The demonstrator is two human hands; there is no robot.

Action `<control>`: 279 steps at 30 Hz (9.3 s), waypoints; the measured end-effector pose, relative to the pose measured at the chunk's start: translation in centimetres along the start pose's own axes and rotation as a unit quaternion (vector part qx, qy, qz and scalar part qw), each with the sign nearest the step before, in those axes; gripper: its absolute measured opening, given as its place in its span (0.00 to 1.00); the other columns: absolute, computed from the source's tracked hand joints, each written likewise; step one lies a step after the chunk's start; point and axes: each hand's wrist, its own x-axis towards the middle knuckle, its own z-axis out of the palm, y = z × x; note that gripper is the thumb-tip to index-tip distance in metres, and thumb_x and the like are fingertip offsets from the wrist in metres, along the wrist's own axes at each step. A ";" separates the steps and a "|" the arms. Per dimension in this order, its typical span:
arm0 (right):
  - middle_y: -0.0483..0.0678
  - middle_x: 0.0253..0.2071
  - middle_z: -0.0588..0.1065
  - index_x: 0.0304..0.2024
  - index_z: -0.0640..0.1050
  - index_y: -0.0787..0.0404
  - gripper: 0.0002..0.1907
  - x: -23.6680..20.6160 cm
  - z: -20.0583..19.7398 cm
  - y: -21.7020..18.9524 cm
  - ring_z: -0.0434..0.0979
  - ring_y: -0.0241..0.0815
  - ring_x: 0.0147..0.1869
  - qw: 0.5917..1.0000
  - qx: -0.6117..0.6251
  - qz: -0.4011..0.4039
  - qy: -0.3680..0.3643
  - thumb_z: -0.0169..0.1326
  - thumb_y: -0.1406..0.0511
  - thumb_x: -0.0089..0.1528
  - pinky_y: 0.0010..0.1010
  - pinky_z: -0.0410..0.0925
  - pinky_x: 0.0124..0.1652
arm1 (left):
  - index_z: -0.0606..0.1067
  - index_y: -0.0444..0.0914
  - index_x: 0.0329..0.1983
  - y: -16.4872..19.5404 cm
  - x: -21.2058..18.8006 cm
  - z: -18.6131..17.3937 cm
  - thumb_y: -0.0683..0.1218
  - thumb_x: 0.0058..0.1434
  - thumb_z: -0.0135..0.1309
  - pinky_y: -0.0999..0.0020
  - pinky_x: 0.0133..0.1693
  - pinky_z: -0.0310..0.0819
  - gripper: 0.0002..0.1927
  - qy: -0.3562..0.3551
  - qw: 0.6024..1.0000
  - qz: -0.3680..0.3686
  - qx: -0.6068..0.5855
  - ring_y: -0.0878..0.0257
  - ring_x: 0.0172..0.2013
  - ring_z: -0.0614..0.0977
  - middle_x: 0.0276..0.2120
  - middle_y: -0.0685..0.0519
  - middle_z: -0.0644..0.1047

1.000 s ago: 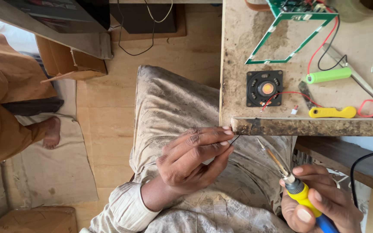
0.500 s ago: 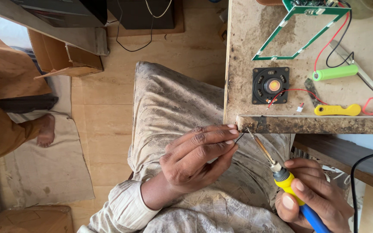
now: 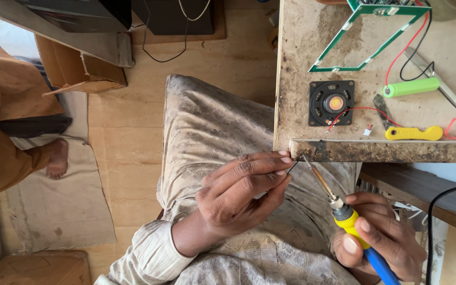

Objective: The person uses a soldering iron to attach wires to a small green circuit board and a black speaker component. They hold the board and wires with one hand while applying heat and solder with the other, working at a cluttered workbench.

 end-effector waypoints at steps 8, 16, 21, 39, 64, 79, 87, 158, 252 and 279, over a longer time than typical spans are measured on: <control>0.54 0.37 0.74 0.53 0.72 0.65 0.15 0.0 0.5 0.2 0.82 0.49 0.38 0.999 -0.006 0.003 0.034 0.53 0.69 0.64 0.53 0.80 0.47 | 0.76 0.31 0.40 -0.1 0.1 0.6 0.31 0.60 0.67 0.64 0.50 0.86 0.11 0.002 1.000 0.003 0.001 0.52 0.48 0.88 0.45 0.45 0.81; 0.53 0.34 0.75 0.49 0.73 0.66 0.11 0.5 1.4 -0.3 0.82 0.49 0.36 0.997 -0.018 0.016 0.071 0.53 0.68 0.65 0.53 0.80 0.46 | 0.76 0.32 0.41 0.0 0.1 0.4 0.32 0.60 0.68 0.65 0.49 0.86 0.12 -0.003 1.000 -0.004 0.006 0.53 0.48 0.88 0.44 0.45 0.82; 0.54 0.35 0.74 0.49 0.72 0.66 0.11 0.9 1.0 0.1 0.82 0.48 0.36 0.997 -0.023 0.000 0.072 0.53 0.68 0.65 0.52 0.80 0.46 | 0.75 0.32 0.40 -0.1 0.5 0.6 0.32 0.60 0.68 0.65 0.48 0.86 0.12 -0.001 1.000 -0.004 -0.002 0.53 0.47 0.88 0.44 0.45 0.82; 0.54 0.33 0.74 0.47 0.72 0.67 0.11 1.3 2.0 0.3 0.81 0.48 0.35 0.997 -0.023 -0.005 0.069 0.55 0.68 0.64 0.54 0.80 0.44 | 0.76 0.32 0.40 -0.2 1.3 -0.1 0.32 0.60 0.68 0.65 0.49 0.86 0.11 -0.009 1.000 0.002 0.015 0.54 0.48 0.88 0.44 0.46 0.82; 0.52 0.31 0.74 0.47 0.74 0.67 0.11 1.8 2.4 0.8 0.81 0.45 0.32 0.991 -0.020 -0.036 0.129 0.55 0.68 0.64 0.49 0.81 0.42 | 0.77 0.30 0.39 0.0 2.2 0.0 0.31 0.58 0.64 0.67 0.44 0.86 0.08 0.014 1.000 0.000 0.027 0.55 0.44 0.87 0.41 0.46 0.81; 0.54 0.32 0.75 0.47 0.74 0.67 0.12 1.6 1.8 0.3 0.81 0.48 0.35 0.998 -0.025 -0.001 0.059 0.57 0.70 0.62 0.54 0.80 0.44 | 0.77 0.30 0.38 0.0 2.3 -0.1 0.31 0.58 0.64 0.67 0.45 0.85 0.08 0.004 1.000 -0.006 0.025 0.55 0.45 0.87 0.41 0.46 0.80; 0.53 0.32 0.74 0.46 0.75 0.67 0.12 1.5 1.8 0.1 0.82 0.48 0.35 0.998 -0.024 -0.004 0.052 0.58 0.72 0.60 0.53 0.80 0.44 | 0.77 0.30 0.39 0.0 2.3 -0.2 0.30 0.58 0.64 0.65 0.48 0.85 0.08 -0.001 1.000 -0.008 0.025 0.55 0.46 0.87 0.42 0.46 0.80; 0.55 0.37 0.66 0.48 0.65 0.70 0.18 -4.1 -6.6 3.9 0.68 0.45 0.24 0.895 -0.203 -0.034 0.396 0.46 0.58 0.73 0.38 0.72 0.25 | 0.81 0.38 0.38 3.7 12.2 9.6 0.40 0.62 0.60 0.55 0.56 0.58 0.03 -0.193 0.942 0.115 0.250 0.57 0.48 0.69 0.40 0.54 0.71; 0.54 0.35 0.75 0.47 0.75 0.68 0.13 1.8 0.0 -1.1 0.82 0.46 0.35 0.998 -0.016 -0.010 0.065 0.59 0.71 0.60 0.48 0.81 0.42 | 0.73 0.35 0.41 4.6 3.8 0.0 0.35 0.58 0.62 0.63 0.43 0.79 0.11 -0.114 0.985 -0.067 0.115 0.56 0.41 0.83 0.41 0.51 0.80; 0.53 0.35 0.75 0.48 0.76 0.67 0.15 1.9 -0.2 -1.1 0.81 0.45 0.35 0.998 -0.010 0.003 0.058 0.59 0.73 0.58 0.50 0.81 0.43 | 0.75 0.32 0.42 4.7 4.3 -0.4 0.34 0.59 0.62 0.63 0.45 0.79 0.10 -0.120 0.986 -0.077 0.089 0.54 0.42 0.84 0.42 0.47 0.80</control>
